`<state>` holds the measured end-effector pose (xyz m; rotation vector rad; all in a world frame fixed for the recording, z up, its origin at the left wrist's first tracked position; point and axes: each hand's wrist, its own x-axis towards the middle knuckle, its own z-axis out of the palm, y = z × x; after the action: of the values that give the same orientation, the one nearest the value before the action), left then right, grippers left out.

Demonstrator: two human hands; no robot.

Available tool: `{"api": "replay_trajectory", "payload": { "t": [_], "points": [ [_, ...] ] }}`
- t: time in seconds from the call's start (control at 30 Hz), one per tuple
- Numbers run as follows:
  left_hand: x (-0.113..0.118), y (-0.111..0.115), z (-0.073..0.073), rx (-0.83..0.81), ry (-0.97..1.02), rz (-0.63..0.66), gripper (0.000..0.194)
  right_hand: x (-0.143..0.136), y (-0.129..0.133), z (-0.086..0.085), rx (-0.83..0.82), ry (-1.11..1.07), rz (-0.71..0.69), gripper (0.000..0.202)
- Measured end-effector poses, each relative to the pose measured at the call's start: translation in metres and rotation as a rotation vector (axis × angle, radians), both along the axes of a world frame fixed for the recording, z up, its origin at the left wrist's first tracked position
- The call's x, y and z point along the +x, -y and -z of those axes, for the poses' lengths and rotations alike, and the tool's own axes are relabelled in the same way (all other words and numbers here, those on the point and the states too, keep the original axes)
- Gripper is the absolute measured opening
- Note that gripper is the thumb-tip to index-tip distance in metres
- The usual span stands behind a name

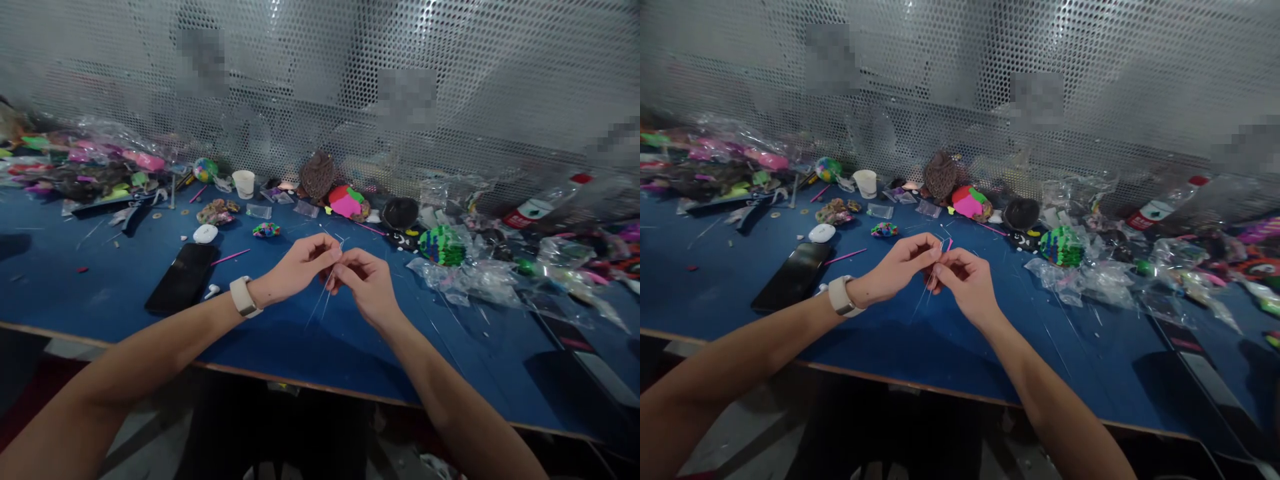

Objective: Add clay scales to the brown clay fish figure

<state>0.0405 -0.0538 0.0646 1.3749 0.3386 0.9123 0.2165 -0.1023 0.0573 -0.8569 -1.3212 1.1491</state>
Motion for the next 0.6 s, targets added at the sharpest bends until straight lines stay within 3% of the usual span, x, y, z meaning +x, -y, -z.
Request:
{"api": "replay_trajectory", "payload": {
  "t": [0.3,0.47,0.6],
  "points": [
    [0.001,0.004,0.003,0.071,-0.053,-0.096,0.043,-0.004,0.004,-0.006,0.010,0.012,0.032,0.023],
    [0.004,0.008,0.004,0.313,-0.113,-0.335,0.024,-0.004,0.003,-0.009,0.005,0.069,0.109,0.029],
    [0.001,0.009,-0.002,0.464,-0.111,-0.416,0.020,-0.004,0.005,-0.013,0.043,0.070,0.158,0.031]
  ]
}}
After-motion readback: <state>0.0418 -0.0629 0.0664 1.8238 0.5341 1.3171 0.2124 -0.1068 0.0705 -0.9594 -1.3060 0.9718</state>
